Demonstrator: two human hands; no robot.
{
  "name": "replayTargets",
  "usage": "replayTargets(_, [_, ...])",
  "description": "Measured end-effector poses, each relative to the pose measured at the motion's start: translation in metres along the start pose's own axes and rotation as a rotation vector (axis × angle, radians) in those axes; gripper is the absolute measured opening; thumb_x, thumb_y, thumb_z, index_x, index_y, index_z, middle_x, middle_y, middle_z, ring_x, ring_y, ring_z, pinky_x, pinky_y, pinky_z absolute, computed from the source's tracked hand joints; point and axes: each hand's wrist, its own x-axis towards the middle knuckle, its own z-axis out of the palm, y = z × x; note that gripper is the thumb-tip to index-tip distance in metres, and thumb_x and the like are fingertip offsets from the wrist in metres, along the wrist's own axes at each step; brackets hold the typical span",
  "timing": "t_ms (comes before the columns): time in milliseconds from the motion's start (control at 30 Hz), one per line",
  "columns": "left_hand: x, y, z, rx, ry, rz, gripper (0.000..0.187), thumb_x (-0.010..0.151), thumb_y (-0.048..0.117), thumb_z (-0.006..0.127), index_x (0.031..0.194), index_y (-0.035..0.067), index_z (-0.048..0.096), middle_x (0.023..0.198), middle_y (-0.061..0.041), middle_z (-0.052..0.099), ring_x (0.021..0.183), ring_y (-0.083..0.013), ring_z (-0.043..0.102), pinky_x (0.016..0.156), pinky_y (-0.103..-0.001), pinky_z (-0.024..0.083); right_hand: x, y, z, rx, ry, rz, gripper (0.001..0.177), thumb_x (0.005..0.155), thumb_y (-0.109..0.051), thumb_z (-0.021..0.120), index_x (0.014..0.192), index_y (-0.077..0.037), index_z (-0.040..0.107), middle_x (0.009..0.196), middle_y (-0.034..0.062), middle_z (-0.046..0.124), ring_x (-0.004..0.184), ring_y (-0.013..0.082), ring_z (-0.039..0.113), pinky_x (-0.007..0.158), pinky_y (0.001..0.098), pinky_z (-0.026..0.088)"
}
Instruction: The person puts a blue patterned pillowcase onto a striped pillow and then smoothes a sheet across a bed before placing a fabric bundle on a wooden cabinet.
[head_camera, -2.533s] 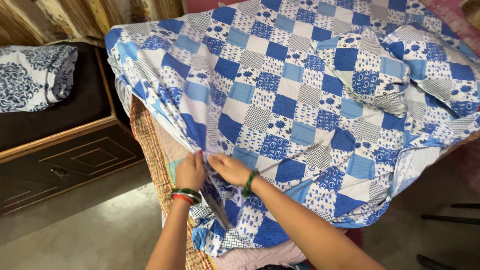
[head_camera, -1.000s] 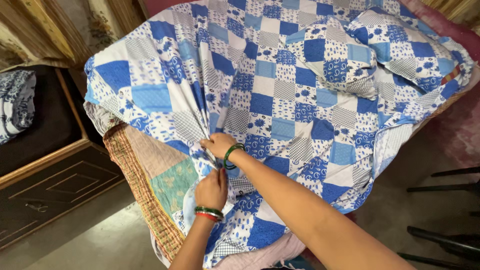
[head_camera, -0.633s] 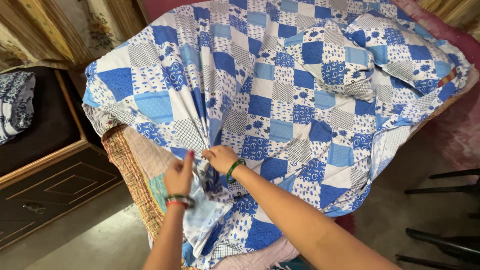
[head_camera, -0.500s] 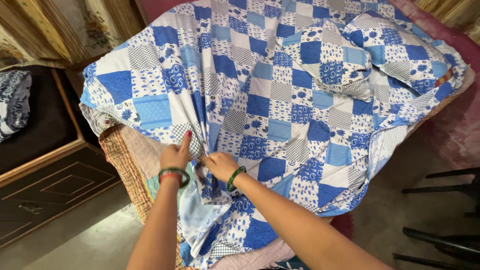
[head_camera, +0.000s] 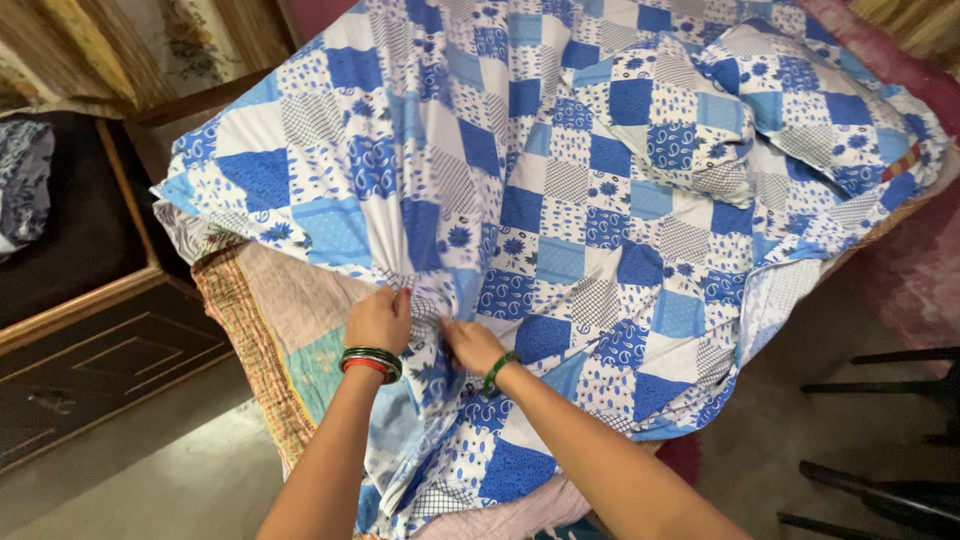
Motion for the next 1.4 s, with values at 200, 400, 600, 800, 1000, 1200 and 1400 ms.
replayTargets(200, [-0.032,0.059,0.000,-0.019,-0.008,0.143,0.033,0.097,0.035,0.053,0.086,0.008,0.069,0.079,-0.026,0.070,0.074,-0.0486,0.067,0.069,-0.060,0.052,0.062,-0.046,-0.035,0.357,0.004,0.103,0.082,0.093,-0.074,0.045,0.092,0.003,0.075,0.082,0.0140,0.072,0.074,0.0228,0.068,0.069,0.0365,0.051])
replayTargets(400, [-0.059,0.076,0.022,-0.087,0.006,0.201,0.029,0.093,0.031,0.059,0.084,0.006,0.068,0.071,-0.025,0.069,0.067,-0.0456,0.068,0.065,-0.058,0.052,0.079,-0.051,-0.057,0.112,0.044,0.017,0.071,0.091,-0.060,0.058,0.095,0.009,0.076,0.084,0.0184,0.076,0.076,0.0242,0.072,0.071,0.0355,0.054])
replayTargets(600, [-0.045,0.043,0.046,-0.535,-0.157,0.052,0.052,0.096,0.050,0.062,0.076,0.002,0.068,0.058,-0.015,0.062,0.051,-0.0264,0.059,0.052,-0.039,0.046,0.037,-0.037,-0.078,0.349,0.105,-0.017,0.059,0.095,-0.050,0.063,0.076,0.005,0.070,0.064,0.0076,0.061,0.059,0.0178,0.053,0.058,0.0397,0.043])
replayTargets(800, [0.010,0.037,0.039,-0.537,-0.092,-0.262,0.082,0.082,0.080,0.053,0.079,0.001,0.074,0.060,-0.011,0.070,0.056,-0.0151,0.067,0.057,-0.030,0.050,0.012,-0.014,-0.095,0.080,0.165,-0.090,0.068,0.095,-0.056,0.055,0.066,0.004,0.067,0.055,0.0152,0.059,0.052,0.0231,0.056,0.057,0.0411,0.043])
replayTargets(1000, [0.069,0.036,0.102,-0.168,-0.115,-0.174,0.070,0.092,0.063,0.058,0.084,-0.004,0.076,0.080,-0.025,0.071,0.082,-0.0417,0.071,0.079,-0.048,0.054,-0.021,0.009,-0.092,-0.007,0.212,-0.139,0.069,0.094,-0.059,0.052,0.074,0.005,0.070,0.062,0.0208,0.064,0.062,0.0306,0.067,0.064,0.0439,0.049])
replayTargets(1200, [0.022,0.046,0.126,-0.131,0.046,0.004,0.048,0.098,0.042,0.055,0.086,-0.003,0.071,0.090,-0.030,0.069,0.090,-0.0508,0.066,0.082,-0.057,0.052,-0.045,0.040,-0.091,0.020,0.233,-0.037,0.070,0.093,-0.061,0.050,0.076,0.004,0.071,0.067,0.0245,0.067,0.067,0.0352,0.070,0.067,0.0445,0.052])
replayTargets(1400, [-0.031,0.065,0.094,-0.090,0.107,0.114,0.049,0.099,0.041,0.055,0.077,-0.001,0.064,0.081,-0.029,0.068,0.078,-0.0506,0.066,0.073,-0.061,0.050,-0.065,0.052,-0.064,0.083,0.281,-0.002,0.068,0.093,-0.062,0.052,0.078,0.001,0.074,0.072,0.0230,0.070,0.072,0.0348,0.070,0.070,0.0409,0.052])
